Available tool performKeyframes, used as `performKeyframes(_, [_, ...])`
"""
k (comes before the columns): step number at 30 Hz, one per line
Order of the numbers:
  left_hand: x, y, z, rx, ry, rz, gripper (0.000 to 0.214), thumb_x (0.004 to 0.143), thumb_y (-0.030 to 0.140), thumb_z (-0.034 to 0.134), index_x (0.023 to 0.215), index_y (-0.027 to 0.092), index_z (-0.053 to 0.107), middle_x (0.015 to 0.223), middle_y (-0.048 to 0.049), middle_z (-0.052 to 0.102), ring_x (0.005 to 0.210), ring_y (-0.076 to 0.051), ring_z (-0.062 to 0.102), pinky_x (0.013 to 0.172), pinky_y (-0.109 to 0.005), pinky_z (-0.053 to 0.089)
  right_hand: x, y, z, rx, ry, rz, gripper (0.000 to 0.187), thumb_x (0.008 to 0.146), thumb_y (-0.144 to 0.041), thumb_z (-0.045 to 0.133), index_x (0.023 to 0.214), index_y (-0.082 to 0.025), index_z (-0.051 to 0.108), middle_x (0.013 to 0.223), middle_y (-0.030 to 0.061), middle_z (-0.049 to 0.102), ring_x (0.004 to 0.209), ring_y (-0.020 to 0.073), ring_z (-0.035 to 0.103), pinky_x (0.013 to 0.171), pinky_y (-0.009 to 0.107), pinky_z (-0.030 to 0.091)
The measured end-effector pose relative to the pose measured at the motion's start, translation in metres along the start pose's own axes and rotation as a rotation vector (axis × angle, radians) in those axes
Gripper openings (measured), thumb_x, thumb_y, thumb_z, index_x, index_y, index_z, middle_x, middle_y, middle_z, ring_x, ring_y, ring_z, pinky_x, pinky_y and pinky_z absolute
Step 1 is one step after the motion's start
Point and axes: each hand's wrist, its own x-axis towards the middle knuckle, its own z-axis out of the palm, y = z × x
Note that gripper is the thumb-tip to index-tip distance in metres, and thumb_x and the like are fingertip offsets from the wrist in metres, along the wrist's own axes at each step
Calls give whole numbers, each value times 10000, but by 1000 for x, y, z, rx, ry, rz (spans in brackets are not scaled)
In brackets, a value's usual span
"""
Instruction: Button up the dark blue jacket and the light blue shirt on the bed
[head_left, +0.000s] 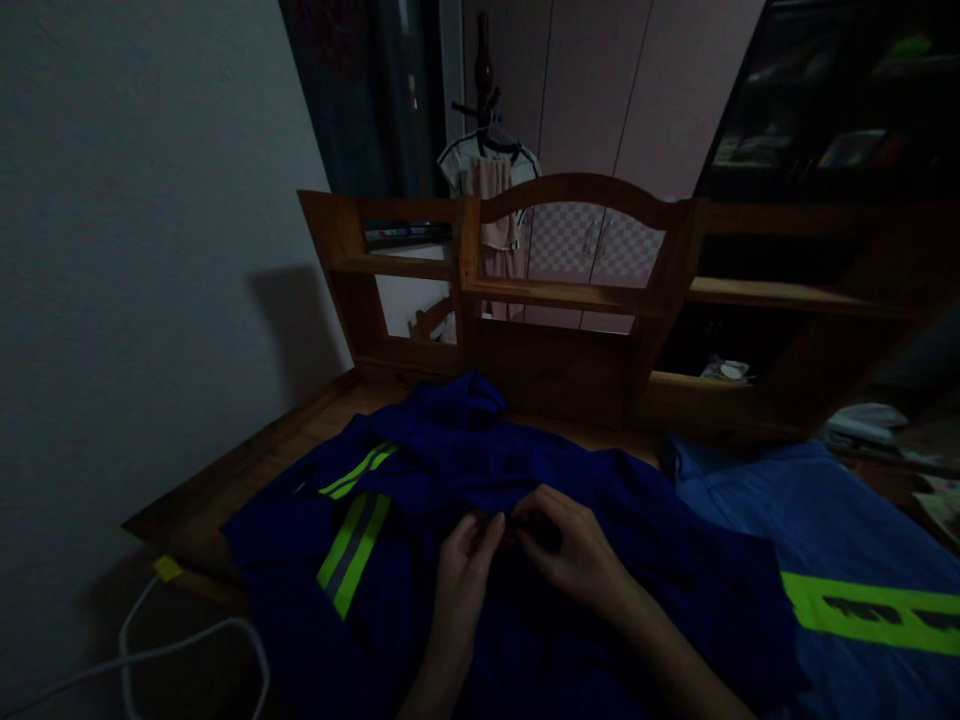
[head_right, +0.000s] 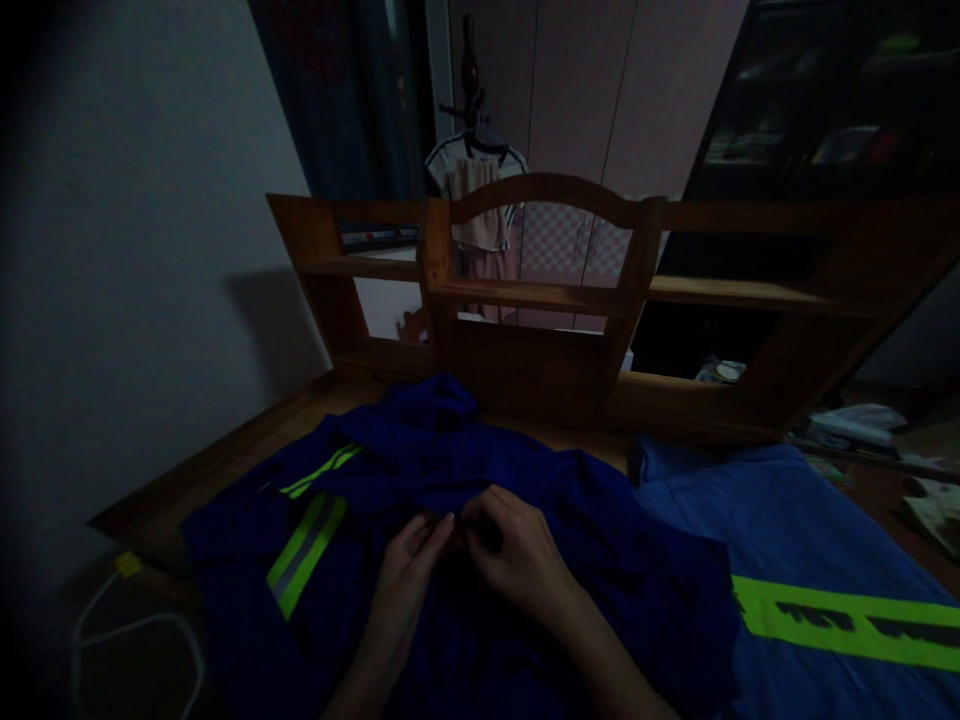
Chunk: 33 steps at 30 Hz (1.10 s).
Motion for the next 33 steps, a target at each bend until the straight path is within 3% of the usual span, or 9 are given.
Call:
performKeyframes(4, [-2,3,0,81,2,7,276,835,369,607,979,137,645,920,-70,686,860,-177,629,804,-274,472,4,0,-1,148,15,146,172,860,-254,609,1023,-221,564,851,-14,619,744,123,579,661,233,436])
performKeyframes(10, [-4,6,-1,103,115,72,208,791,347,665,898,180,602,867,-1,637,879,-142,613,792,-214,463,4,8,0,151,65,198,74,865,-277,612,903,-215,623,834,-18,637,734,122,589,660,235,436])
performKeyframes(14, [-4,4,-1,109,100,48,214,794,365,662,894,179,622,882,-7,659,903,-141,613,804,-202,457,4,12,3,253,68,267,102,846,-299,635,889,-207,629,814,-17,650,730,129,610,658,235,452])
performKeyframes(23, [-4,3,0,172,68,-20,288,736,374,713,938,170,687,947,-56,722,917,-183,663,807,-226,495,5,31,6,561,-79,458,254,777,-361,697,847,-124,637,716,24,638,637,127,593,603,229,449])
performKeyframes(28, [-2,0,-1,173,92,-21,297,714,372,730,924,164,703,944,-67,726,907,-195,671,800,-237,512,6,30,4,644,-112,443,289,789,-395,686,837,-116,630,699,15,611,612,107,554,574,212,419])
performKeyframes(33, [0,-4,-3,198,92,-16,329,715,391,724,943,154,706,981,-83,718,927,-212,665,817,-260,512,4,21,1,536,-82,348,252,854,-394,620,859,-142,610,733,11,609,653,114,557,599,213,418])
